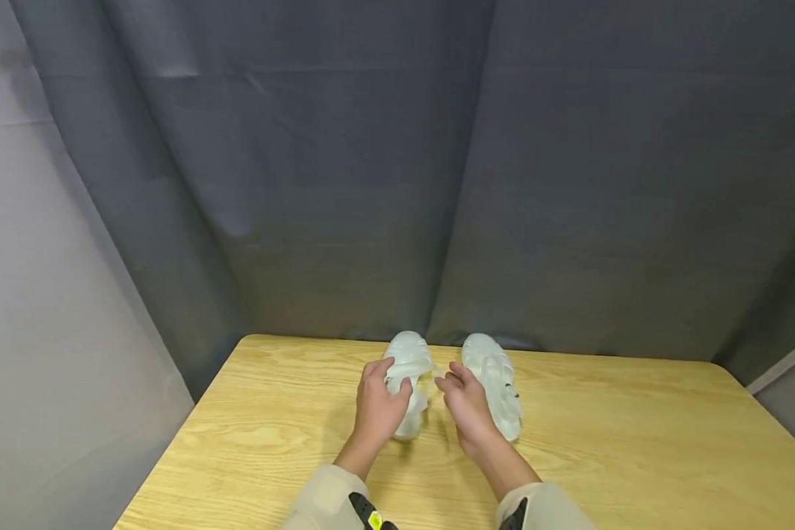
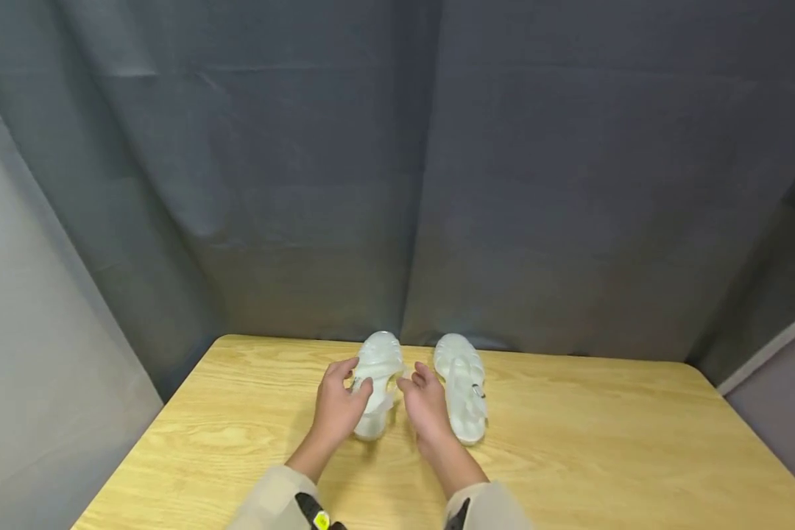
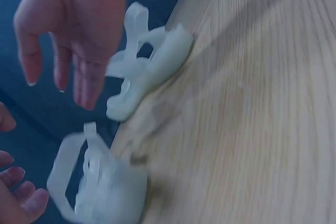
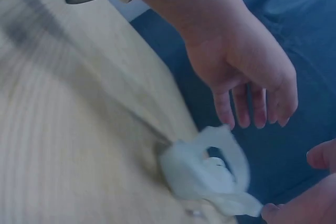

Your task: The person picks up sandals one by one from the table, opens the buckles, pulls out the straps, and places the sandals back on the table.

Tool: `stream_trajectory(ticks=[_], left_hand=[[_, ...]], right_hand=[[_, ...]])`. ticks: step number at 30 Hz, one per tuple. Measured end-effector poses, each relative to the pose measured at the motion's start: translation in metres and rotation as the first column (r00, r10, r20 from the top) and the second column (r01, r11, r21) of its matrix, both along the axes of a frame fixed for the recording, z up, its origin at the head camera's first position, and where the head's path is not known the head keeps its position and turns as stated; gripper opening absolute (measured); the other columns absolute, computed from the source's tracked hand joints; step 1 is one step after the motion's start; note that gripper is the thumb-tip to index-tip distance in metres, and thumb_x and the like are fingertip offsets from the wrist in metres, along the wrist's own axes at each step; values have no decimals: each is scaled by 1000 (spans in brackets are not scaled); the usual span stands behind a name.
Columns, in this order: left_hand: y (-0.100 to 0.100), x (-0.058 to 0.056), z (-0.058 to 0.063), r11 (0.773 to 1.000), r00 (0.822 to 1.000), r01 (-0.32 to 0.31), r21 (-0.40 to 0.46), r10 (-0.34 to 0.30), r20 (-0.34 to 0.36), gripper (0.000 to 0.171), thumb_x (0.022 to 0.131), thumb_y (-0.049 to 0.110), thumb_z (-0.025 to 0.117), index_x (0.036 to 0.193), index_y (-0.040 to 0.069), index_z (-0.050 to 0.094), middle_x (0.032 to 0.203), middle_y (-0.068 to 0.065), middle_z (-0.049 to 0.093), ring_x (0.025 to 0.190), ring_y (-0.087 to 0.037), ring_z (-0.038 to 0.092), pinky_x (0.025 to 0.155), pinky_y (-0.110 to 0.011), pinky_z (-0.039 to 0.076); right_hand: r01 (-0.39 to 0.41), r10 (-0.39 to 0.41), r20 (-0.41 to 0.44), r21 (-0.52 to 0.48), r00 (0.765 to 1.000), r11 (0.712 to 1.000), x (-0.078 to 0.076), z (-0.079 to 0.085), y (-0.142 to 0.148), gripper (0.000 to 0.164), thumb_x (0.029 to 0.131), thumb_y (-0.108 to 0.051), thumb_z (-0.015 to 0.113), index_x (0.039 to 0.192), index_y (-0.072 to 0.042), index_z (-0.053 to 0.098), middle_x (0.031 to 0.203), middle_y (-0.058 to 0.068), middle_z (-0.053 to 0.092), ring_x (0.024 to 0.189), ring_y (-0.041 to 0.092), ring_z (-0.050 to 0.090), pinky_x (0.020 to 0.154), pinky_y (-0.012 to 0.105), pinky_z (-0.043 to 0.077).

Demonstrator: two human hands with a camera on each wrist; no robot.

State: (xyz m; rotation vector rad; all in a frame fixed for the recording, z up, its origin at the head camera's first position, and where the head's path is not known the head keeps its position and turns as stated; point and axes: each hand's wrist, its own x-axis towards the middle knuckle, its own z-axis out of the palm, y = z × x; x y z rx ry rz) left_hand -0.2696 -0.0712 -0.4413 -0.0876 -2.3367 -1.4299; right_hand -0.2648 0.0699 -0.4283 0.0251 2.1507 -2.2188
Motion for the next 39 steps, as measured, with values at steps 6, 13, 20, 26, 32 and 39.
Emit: stream_trajectory(ticks=[6,13,20,26,32,39], left_hand=[[23,-9,4,996,998,64,-61,-63,9,46,83,15,63,124,-6,55,121,-15,51,115,-34,51,97,-47,43],[45,-17,-3,986,993,112,-126,-106,51,46,85,17,63,124,-6,55,120,-17,51,114,-33,51,96,-45,44],[61,-16,-11,963,985,167,-211,-155,70,44,87,18,63,122,-6,56,118,-16,52,112,-33,52,96,-43,44],[78,-17,-10,927,975,224,-300,-207,85,44,87,19,62,122,-6,57,119,-16,53,111,-32,55,95,-42,46],[94,-26,-10,916,965,251,-313,-212,156,46,88,20,62,125,-7,54,120,-20,56,112,-34,55,95,-42,46],[98,-38,-9,898,969,234,-372,-185,161,48,88,18,61,126,-9,51,118,-23,57,108,-36,57,93,-44,47]], right_hand=[[44,-43,-25,45,999,998,-4,19,18,58,95,-15,49,145,-2,24,146,25,27,136,41,26,111,53,23],[108,-107,-13,71,994,992,-6,21,40,55,95,-13,48,144,-1,26,144,26,32,134,38,30,111,51,26],[180,-181,-5,145,983,973,-7,10,62,52,95,-13,48,142,0,31,143,24,34,133,36,32,111,50,27],[216,-218,-18,235,976,948,-9,-4,78,49,94,-10,48,139,5,35,140,26,36,127,37,37,107,50,32],[201,-213,2,319,977,926,-10,-21,86,50,93,-10,50,138,9,36,140,28,35,129,42,33,106,52,33],[209,-228,-8,432,974,877,-11,-34,81,46,93,-13,51,132,10,43,129,30,46,118,40,47,96,48,44]])
